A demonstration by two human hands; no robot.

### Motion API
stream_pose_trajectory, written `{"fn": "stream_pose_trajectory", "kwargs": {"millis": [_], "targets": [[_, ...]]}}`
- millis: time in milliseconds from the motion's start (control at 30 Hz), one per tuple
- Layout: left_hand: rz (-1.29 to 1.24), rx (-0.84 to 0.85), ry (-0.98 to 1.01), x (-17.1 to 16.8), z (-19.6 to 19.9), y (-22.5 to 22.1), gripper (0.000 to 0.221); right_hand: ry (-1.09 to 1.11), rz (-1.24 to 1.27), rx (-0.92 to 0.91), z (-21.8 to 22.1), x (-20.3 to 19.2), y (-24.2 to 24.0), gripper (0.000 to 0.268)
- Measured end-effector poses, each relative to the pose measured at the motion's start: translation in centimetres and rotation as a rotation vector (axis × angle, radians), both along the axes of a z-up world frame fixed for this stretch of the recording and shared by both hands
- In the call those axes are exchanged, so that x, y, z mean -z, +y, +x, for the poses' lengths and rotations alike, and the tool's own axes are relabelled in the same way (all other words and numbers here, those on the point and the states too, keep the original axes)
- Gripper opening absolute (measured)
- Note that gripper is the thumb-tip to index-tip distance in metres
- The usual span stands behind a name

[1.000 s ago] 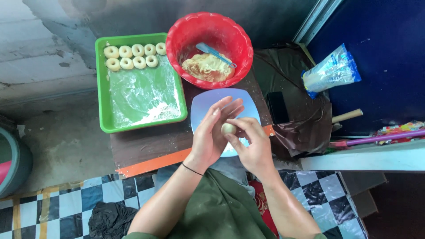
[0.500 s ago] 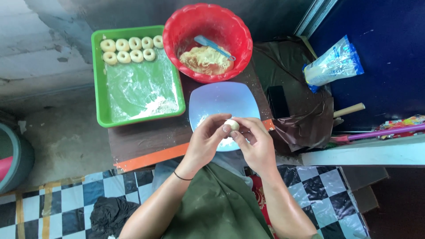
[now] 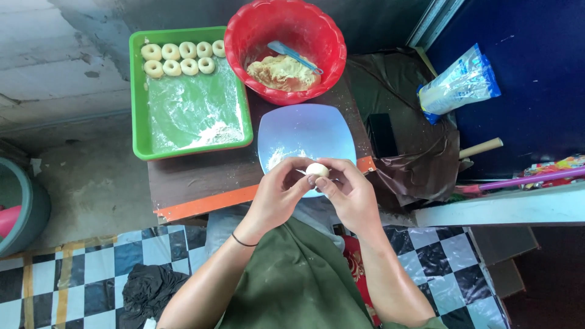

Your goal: Shaping pieces of dough into ring-shaped donuts and placing them on a tray.

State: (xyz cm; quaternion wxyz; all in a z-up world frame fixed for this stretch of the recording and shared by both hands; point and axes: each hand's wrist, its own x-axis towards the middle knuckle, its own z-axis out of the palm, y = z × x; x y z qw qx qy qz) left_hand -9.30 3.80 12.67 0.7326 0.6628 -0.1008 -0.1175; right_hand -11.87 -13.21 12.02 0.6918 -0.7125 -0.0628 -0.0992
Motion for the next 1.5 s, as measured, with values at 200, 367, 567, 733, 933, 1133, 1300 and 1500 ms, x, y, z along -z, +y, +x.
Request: {"fn": "stream_pose_trajectory", "kwargs": {"millis": [200,367,567,733,933,1133,1300,1500], "targets": [[0.075,0.060,-0.003,-0.5,-0.8,-0.3,0.035,0.094,0.036,0.068,-1.3,1.3,-1.4,0.033],[0.000,0.071,0.018,-0.2,-0.7,-0.3,0.038,0.125,0.051,0.093,-0.7,1.9,-1.6,0.029],[-0.037,0.048,0.018,0.5,0.7,0.1,0.039,0.113,-0.041,0.070,1.2,2.2,-1.4,0.028],[-0.066,0.051,0.027,1.7,2.3,0.1,0.040,0.110,-0.114,0.071,2.7,2.9,-1.5,0.027],[-0.093,0.044,0.039,2.3,4.2,0.2,0.041,0.109,-0.195,0.060,4.9,3.0,-1.3,0.026],[-0.119,0.038,0.062,3.2,4.8,0.4,0.042,0.119,-0.276,0.048,5.6,3.0,-1.1,0.025],[-0.135,0.040,0.086,4.3,5.1,0.4,0.043,0.131,-0.336,0.044,5.8,3.2,-1.4,0.025],[-0.133,-0.038,0.121,6.2,6.4,0.0,0.043,0.207,-0.528,-0.019,7.0,1.1,-0.6,0.038]]}}
